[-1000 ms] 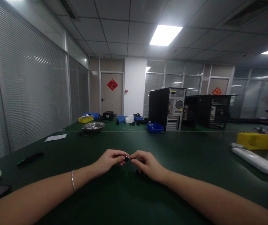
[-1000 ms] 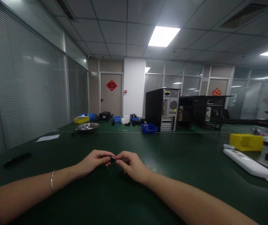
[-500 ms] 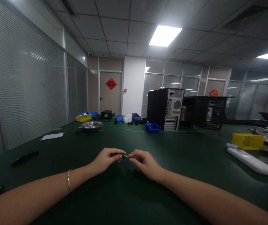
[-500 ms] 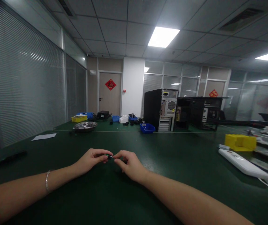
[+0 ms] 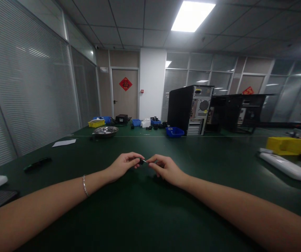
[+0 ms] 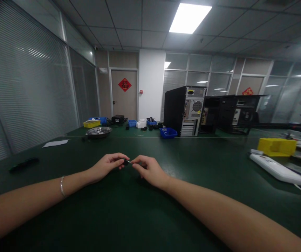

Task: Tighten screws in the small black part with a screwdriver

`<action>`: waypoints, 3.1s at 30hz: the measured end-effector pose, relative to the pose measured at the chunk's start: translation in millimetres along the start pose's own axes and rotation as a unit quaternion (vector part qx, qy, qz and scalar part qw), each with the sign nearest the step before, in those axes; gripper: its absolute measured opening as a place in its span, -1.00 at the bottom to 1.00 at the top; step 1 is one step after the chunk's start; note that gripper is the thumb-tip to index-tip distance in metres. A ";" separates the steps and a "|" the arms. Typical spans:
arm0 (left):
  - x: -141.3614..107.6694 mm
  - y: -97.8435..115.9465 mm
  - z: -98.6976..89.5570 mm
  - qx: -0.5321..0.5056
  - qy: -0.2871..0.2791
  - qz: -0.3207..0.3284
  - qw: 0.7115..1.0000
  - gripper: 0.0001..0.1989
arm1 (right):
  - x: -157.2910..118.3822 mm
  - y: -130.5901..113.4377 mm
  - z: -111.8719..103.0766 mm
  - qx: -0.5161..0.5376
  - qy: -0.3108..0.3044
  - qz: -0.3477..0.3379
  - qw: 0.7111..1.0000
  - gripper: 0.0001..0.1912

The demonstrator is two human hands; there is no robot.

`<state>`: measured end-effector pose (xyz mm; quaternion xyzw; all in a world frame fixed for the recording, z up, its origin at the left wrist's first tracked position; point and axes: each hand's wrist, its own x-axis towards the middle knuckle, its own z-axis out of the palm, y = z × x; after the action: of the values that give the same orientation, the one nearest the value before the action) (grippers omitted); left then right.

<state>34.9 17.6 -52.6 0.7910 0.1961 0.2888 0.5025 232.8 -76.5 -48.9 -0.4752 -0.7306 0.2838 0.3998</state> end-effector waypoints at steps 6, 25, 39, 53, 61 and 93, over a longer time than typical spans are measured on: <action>0.4 -2.8 -3.3 -0.012 -0.001 -0.017 1.000 -0.69 | 0.1 3.7 -1.5 0.008 0.011 0.006 1.000 -0.65; -8.8 18.9 2.0 0.115 -0.097 0.023 0.988 -0.72 | -0.8 -1.3 -2.5 0.020 0.015 0.012 1.000 -0.65; -8.1 13.9 4.6 0.252 -0.116 0.092 0.956 -0.70 | 1.6 4.2 -2.4 0.029 0.011 0.013 0.999 -0.63; -5.0 14.0 4.1 0.063 -0.077 0.006 0.995 -0.77 | 0.2 0.7 -4.4 0.008 -0.008 0.024 1.000 -0.63; 0.6 4.9 -1.7 -0.026 -0.026 -0.019 0.999 -0.75 | -0.8 -1.7 -7.7 -0.052 -0.079 -0.047 0.994 -0.78; -4.5 10.4 3.2 -0.194 -0.097 -0.064 0.974 -0.66 | -4.6 -13.7 -3.8 -0.101 0.004 -0.144 0.984 -0.80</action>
<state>33.7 8.3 -45.4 0.6884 0.1364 0.2104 0.6807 230.6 -85.9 -37.5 -0.4042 -0.8147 0.1463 0.3892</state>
